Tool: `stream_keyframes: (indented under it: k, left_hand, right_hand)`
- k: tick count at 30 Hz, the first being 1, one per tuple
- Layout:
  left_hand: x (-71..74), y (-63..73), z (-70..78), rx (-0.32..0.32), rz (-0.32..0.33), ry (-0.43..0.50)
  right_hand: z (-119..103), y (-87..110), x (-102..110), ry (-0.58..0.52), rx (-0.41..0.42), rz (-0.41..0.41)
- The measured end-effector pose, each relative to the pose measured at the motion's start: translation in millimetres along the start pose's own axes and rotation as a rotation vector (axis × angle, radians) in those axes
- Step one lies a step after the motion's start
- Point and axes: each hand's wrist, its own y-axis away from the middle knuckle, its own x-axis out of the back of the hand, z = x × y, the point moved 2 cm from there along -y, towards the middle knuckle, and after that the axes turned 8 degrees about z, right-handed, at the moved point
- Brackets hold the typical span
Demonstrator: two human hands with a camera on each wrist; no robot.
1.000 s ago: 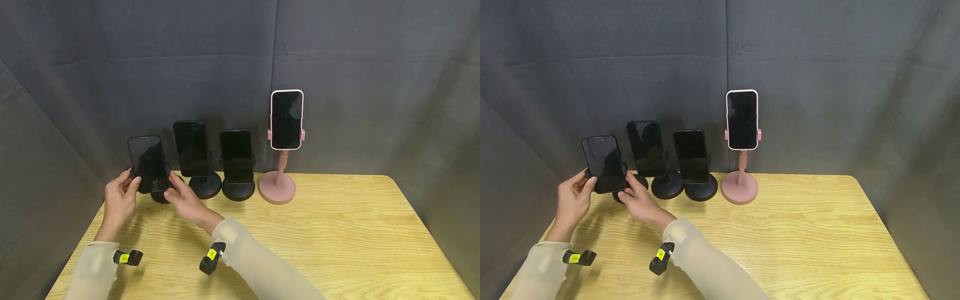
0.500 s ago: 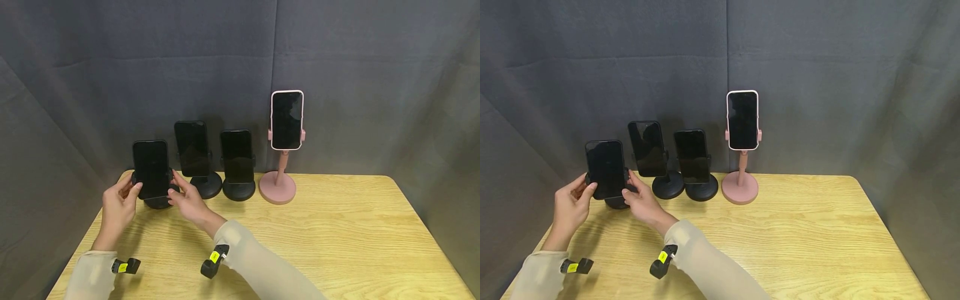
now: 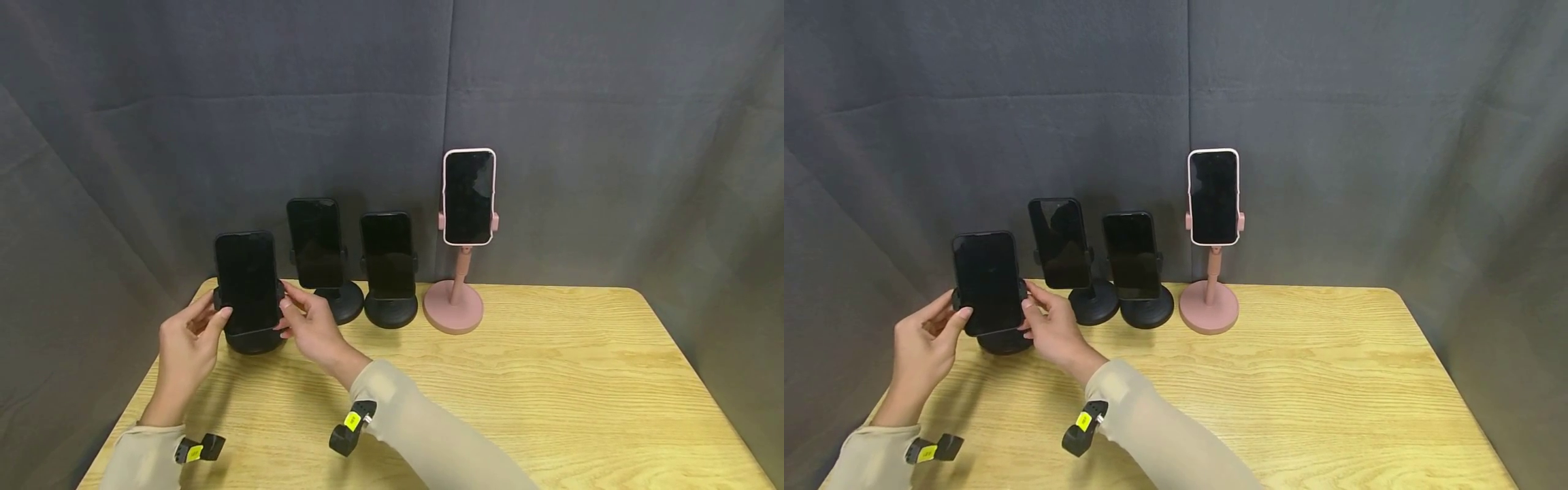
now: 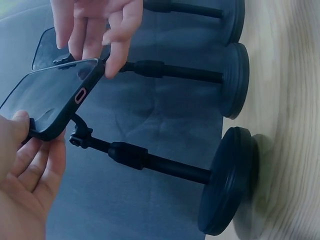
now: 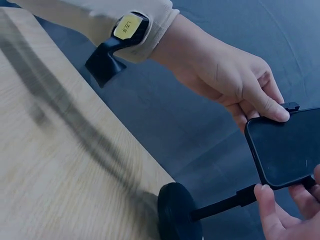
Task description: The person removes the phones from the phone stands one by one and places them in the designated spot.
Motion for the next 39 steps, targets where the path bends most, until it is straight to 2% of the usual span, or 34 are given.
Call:
stream_keyframes:
  k: [6, 13, 19, 26, 32, 39]
  left_hand:
    - [0.9, 2.4, 5.6, -0.032, -0.024, 0.012]
    - [7.2, 8.0, 8.6, -0.023, -0.02, 0.001]
    - [9.8, 8.9, 17.8, -0.062, -0.008, 0.019]
    - [11.2, 13.2, 28.1, -0.089, 0.001, 0.045]
    - [8.1, 16.0, 35.7, -0.101, -0.039, 0.092]
    - [2.2, 18.0, 47.3, -0.094, -0.064, 0.18]
  right_hand:
    - [-5, 2.1, 6, 0.072, -0.008, 0.043]
    - [-9, 7.8, 10, 0.136, 0.023, 0.0]
    - [-15, 14.1, 17, 0.147, 0.069, -0.036]
    - [-21, 24.2, 24, 0.139, 0.114, -0.018]
    - [-23, 32.4, 32, 0.122, 0.12, 0.016]
    - [-27, 39.6, 42, 0.048, 0.18, 0.035]
